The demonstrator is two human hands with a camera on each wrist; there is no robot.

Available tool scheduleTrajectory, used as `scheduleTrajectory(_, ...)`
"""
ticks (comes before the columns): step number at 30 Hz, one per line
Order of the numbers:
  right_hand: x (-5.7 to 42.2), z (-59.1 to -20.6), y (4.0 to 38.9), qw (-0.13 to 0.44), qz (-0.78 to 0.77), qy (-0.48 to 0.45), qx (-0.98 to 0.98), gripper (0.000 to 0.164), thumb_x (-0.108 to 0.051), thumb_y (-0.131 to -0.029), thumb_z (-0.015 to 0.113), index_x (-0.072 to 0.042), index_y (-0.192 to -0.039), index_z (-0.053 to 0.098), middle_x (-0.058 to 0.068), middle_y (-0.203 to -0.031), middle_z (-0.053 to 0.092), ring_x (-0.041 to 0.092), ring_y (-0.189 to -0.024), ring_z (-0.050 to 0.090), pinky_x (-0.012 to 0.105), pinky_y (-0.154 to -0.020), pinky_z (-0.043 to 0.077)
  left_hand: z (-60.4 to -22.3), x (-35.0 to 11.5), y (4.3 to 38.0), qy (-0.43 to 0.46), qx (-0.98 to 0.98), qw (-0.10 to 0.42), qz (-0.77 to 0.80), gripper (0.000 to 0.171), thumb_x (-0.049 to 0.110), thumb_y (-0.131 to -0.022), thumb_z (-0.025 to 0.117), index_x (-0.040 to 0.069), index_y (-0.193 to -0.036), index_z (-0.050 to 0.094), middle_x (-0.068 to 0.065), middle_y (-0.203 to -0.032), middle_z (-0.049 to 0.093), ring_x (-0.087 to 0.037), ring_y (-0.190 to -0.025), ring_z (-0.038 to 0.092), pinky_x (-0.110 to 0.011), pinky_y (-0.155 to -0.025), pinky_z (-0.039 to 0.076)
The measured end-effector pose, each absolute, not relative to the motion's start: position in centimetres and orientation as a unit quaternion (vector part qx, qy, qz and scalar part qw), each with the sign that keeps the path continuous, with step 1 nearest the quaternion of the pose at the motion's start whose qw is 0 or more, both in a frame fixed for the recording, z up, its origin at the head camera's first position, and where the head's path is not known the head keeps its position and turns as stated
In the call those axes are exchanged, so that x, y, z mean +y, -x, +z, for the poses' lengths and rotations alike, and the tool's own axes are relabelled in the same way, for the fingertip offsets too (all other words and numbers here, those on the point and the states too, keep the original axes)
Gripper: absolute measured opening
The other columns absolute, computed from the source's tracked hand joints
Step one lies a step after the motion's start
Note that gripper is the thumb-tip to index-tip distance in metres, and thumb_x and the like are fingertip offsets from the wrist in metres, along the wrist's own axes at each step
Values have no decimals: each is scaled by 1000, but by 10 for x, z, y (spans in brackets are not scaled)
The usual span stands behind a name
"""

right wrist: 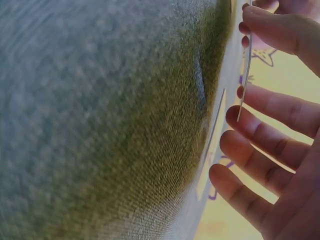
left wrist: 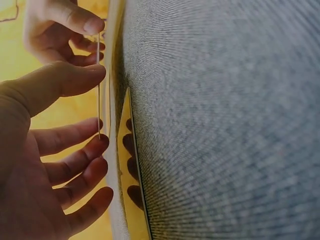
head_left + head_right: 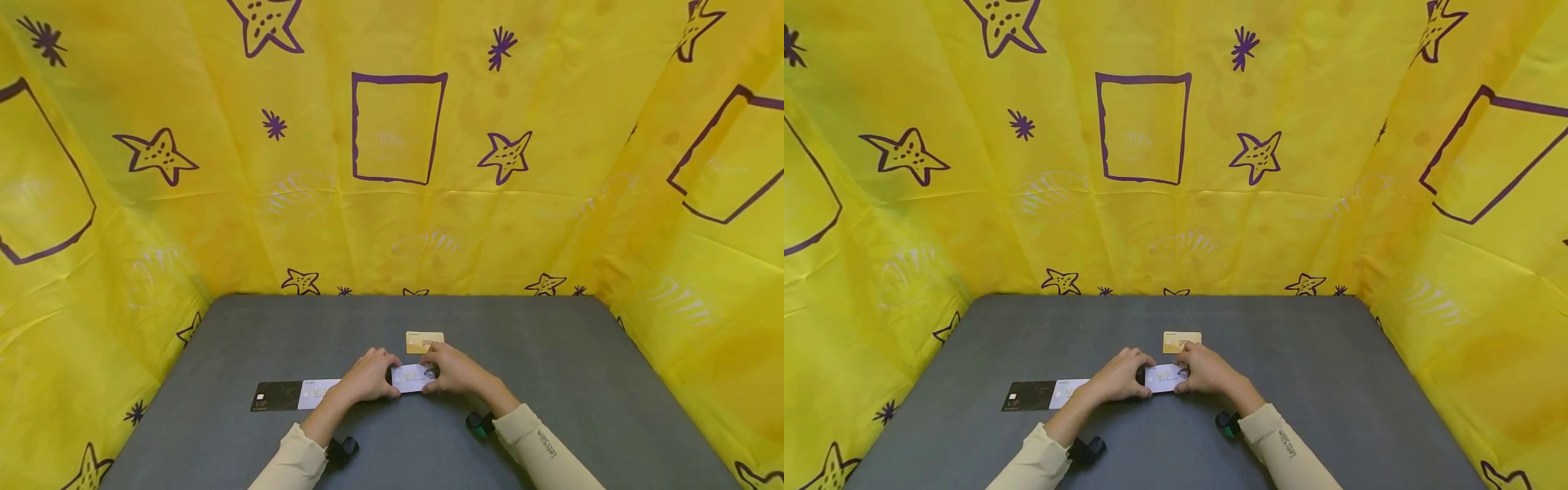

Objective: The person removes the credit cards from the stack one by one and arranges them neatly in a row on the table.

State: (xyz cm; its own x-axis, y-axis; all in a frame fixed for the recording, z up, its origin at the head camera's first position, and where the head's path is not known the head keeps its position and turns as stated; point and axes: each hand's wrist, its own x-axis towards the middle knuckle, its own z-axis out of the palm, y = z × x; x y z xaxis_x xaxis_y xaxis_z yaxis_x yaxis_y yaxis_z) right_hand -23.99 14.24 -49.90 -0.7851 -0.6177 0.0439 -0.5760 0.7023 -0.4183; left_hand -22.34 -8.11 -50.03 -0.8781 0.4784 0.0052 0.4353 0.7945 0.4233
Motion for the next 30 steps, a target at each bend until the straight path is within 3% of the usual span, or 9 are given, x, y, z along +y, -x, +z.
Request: scheduleTrajectory(30, 133, -504, 235, 70, -181, 320, 927, 41, -31, -67, 87, -9, -99, 71, -3, -87, 53, 7, -73, 45, 24, -68, 41, -501, -80, 219, -253, 950, 63, 170, 47, 29, -67, 87, 11, -107, 69, -1, -98, 60, -19, -93, 51, -37, -82, 44)
